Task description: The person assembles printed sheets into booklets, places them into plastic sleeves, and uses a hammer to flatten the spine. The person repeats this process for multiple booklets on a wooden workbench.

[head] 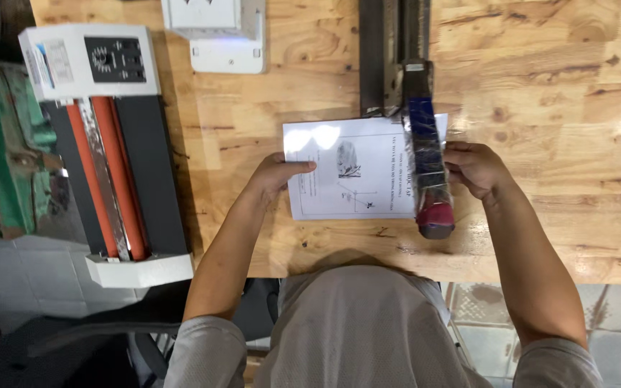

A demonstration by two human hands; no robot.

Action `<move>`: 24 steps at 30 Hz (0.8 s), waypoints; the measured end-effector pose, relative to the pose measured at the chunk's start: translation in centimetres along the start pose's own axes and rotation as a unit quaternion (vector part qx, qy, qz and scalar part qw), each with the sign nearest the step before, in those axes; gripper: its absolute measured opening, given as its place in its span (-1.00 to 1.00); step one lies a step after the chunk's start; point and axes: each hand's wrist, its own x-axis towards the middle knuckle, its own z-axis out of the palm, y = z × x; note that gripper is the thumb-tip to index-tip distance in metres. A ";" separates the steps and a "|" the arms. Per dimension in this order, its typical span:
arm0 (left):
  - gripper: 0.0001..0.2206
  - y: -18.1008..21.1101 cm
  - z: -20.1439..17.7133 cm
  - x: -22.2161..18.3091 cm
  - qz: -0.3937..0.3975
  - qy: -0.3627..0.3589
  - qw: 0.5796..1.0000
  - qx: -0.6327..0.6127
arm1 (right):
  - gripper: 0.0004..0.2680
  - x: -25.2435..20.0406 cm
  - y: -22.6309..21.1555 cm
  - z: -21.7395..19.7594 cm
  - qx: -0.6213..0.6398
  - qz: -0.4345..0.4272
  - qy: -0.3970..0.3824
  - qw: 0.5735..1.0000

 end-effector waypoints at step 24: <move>-0.64 0.1 0.3 -0.7 0.035 -0.011 0.999 -0.010 | -0.49 -15.6 -12.2 14.4 -0.434 -0.462 0.149 0.759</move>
